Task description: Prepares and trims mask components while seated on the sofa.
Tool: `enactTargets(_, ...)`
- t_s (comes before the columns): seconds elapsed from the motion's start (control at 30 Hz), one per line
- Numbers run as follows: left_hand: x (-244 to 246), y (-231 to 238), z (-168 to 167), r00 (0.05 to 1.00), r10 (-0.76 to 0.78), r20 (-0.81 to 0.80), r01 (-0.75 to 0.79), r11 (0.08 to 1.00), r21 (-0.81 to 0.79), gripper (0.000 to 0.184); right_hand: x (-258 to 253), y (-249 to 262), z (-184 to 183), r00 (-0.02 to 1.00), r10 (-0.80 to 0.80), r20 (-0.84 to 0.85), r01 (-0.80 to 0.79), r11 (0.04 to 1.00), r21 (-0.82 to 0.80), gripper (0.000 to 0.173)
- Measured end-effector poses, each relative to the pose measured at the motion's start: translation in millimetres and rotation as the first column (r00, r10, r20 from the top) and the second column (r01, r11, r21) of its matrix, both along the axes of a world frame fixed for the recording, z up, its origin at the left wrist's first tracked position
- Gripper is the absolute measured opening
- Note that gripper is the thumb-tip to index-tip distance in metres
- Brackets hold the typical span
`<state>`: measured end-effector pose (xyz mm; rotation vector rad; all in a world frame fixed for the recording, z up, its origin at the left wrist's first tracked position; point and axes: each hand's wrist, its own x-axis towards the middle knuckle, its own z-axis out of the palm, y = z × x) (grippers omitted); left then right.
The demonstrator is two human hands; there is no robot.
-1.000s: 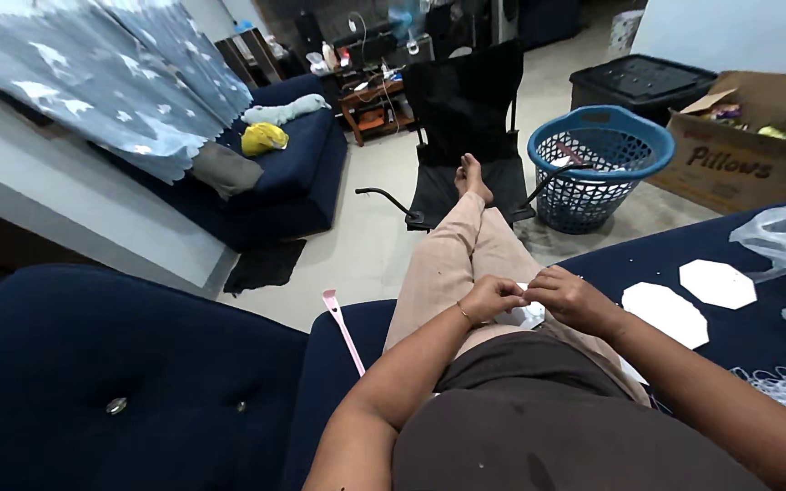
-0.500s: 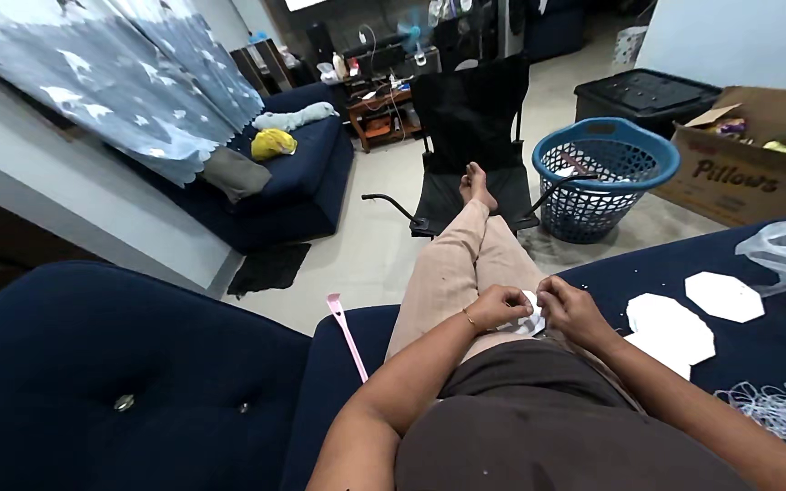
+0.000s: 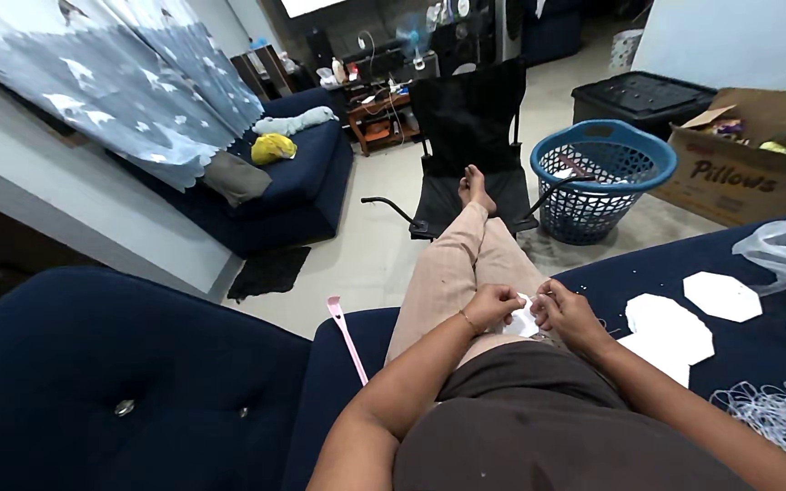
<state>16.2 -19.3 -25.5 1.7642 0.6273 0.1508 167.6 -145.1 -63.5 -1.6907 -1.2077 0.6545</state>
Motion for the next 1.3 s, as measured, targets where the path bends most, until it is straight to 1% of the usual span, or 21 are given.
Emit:
enactTargets(0.03, 0, 0, 2, 1.000, 0.008, 0.009, -0.008, 1.000, 0.000, 0.018, -1, 0, 1, 1.000, -0.003, 0.011, 0.003, 1.000, -0.007, 0.019)
enactTargets(0.1, -2, -1, 7, 0.991, 0.091, 0.097, -0.081, 0.991, -0.103, 0.014, -2, 0, 2, 0.998, 0.000, 0.068, 0.001, 1.000, -0.023, 0.019)
enactTargets(0.13, -2, -2, 9, 0.975, 0.153, 0.163, -0.121, 0.975, -0.188, 0.012, -3, 0, 3, 0.992, 0.012, 0.125, -0.009, 1.000, -0.028, 0.019)
enactTargets(0.2, -3, -4, 12, 0.934, 0.244, 0.262, -0.152, 0.933, -0.327, 0.013, -6, -2, 3, 0.960, 0.041, 0.277, -0.043, 0.999, 0.002, 0.020)
enactTargets(0.27, -2, -6, 12, 0.910, 0.290, 0.295, -0.168, 0.911, -0.375, 0.015, -9, -4, -1, 0.897, 0.040, 0.440, -0.094, 0.990, 0.102, 0.017)
enactTargets(0.3, -2, -6, 11, 0.909, 0.295, 0.295, -0.183, 0.917, -0.354, 0.015, -10, -3, -4, 0.865, 0.018, 0.502, -0.117, 0.979, 0.166, 0.014)
enactTargets(0.33, -1, -6, 9, 0.917, 0.279, 0.284, -0.195, 0.937, -0.289, 0.016, -10, -3, -5, 0.845, 0.004, 0.534, -0.136, 0.969, 0.208, 0.011)
enactTargets(0.37, 0, -5, 6, 0.939, 0.236, 0.249, -0.199, 0.966, -0.165, 0.017, -10, -2, -5, 0.834, -0.001, 0.552, -0.151, 0.961, 0.230, 0.010)
enactTargets(0.4, 1, -4, 3, 0.969, 0.166, 0.185, -0.171, 0.985, 0.009, 0.019, -10, -2, -4, 0.830, 0.002, 0.558, -0.159, 0.959, 0.233, 0.010)
enactTargets(0.43, 2, -3, 2, 0.991, 0.086, 0.102, -0.102, 0.980, 0.173, 0.021, -10, -2, -3, 0.833, 0.009, 0.553, -0.160, 0.961, 0.224, 0.011)
enactTargets(0.47, 3, -4, 4, 0.999, 0.022, 0.028, -0.029, 0.957, 0.290, 0.021, -10, -1, -3, 0.839, 0.013, 0.543, -0.150, 0.966, 0.209, 0.012)
enactTargets(0.5, 4, -6, 7, 0.999, -0.021, -0.024, 0.028, 0.932, 0.360, 0.022, -9, 1, -2, 0.855, 0.017, 0.518, -0.135, 0.973, 0.190, 0.013)
enactTargets(0.57, 4, -7, 9, 0.996, -0.059, -0.062, 0.079, 0.909, 0.409, 0.021, -9, 2, -1, 0.885, 0.009, 0.465, -0.105, 0.978, 0.181, 0.015)
enactTargets(0.67, 4, -5, 7, 0.996, -0.062, -0.061, 0.080, 0.922, 0.378, 0.021, -9, 4, -2, 0.903, -0.013, 0.428, -0.077, 0.978, 0.193, 0.016)
enactTargets(0.77, 5, -3, 3, 0.997, -0.060, -0.043, 0.071, 0.940, 0.334, 0.021, -11, 5, 0, 0.934, -0.025, 0.358, -0.045, 0.982, 0.185, 0.015)
enactTargets(0.83, 4, -3, 2, 0.999, -0.046, -0.012, 0.047, 0.956, 0.289, 0.020, -9, 7, -2, 0.961, -0.033, 0.274, -0.034, 0.972, 0.234, 0.016)
enactTargets(0.93, 1, -3, 1, 0.999, -0.014, 0.046, 0.004, 0.979, 0.202, 0.019, -6, 6, -4, 0.995, 0.005, 0.097, -0.034, 0.952, 0.306, 0.017)
enactTargets(1.0, 1, -3, 0, 0.995, 0.012, 0.098, -0.026, 0.990, 0.142, 0.017, -7, 4, -4, 0.999, 0.031, 0.018, -0.035, 0.938, 0.344, 0.023)
enactTargets(1.07, 0, -3, -1, 0.990, 0.030, 0.138, -0.043, 0.995, 0.090, 0.015, -7, 3, -4, 1.000, 0.019, -0.010, -0.014, 0.931, 0.365, 0.030)
enactTargets(1.1, 0, -4, 0, 0.990, 0.038, 0.137, -0.048, 0.996, 0.073, 0.015, -8, 2, -4, 1.000, 0.009, -0.010, -0.004, 0.930, 0.368, 0.031)
enactTargets(1.3, 1, -9, 2, 0.991, 0.100, 0.089, -0.101, 0.995, 0.015, 0.014, -6, 6, -13, 1.000, -0.026, 0.001, 0.023, 0.908, 0.419, 0.021)
